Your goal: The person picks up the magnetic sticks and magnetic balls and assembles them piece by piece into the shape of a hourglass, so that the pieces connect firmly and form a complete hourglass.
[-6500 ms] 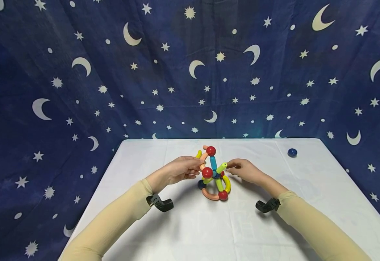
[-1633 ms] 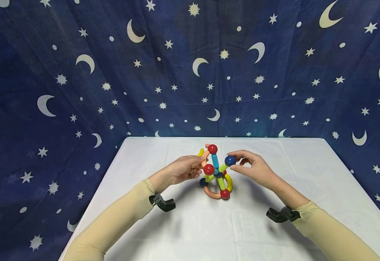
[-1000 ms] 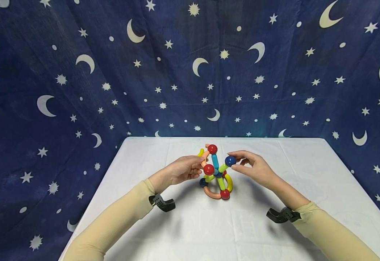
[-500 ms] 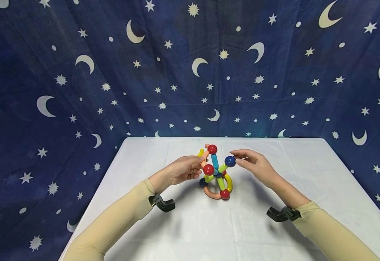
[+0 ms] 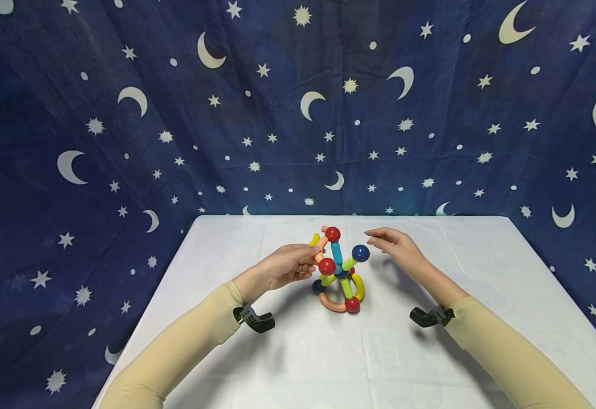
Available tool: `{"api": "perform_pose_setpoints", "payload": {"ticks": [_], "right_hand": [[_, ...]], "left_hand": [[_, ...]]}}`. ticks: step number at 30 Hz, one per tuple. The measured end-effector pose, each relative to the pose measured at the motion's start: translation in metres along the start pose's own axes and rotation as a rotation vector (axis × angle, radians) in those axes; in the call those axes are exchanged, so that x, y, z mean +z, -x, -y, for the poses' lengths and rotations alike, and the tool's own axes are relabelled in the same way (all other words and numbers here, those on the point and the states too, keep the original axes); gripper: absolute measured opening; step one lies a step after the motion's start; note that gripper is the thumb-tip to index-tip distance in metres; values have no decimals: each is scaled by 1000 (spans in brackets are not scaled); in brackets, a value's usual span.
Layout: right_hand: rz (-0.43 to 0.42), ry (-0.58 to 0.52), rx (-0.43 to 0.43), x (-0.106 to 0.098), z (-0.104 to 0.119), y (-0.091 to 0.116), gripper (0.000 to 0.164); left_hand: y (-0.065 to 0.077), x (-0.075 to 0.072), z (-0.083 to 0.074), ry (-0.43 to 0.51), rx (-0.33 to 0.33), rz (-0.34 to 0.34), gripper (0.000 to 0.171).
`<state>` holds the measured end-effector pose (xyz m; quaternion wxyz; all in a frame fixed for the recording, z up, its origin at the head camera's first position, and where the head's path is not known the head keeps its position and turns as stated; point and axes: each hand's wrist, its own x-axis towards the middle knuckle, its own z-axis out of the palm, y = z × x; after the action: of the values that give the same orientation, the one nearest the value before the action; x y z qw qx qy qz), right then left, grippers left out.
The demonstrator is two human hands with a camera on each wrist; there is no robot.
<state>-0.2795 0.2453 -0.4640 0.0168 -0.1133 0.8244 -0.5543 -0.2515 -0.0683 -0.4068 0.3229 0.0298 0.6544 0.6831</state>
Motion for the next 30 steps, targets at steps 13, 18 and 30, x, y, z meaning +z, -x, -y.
{"api": "perform_pose_setpoints", "payload": {"ticks": [13,18,30], "right_hand": [[200,342,-45,31,-15,-42,45],[265,551,-133,39,-12,-55,42],[387,723,-105,49,-6,-75,65]], "left_hand": [[-2,0,1,-8,-14,-20,29],[-1,1,1,-7,-7,-24,25],[-2,0,1,-7,-7,-14,20]]}}
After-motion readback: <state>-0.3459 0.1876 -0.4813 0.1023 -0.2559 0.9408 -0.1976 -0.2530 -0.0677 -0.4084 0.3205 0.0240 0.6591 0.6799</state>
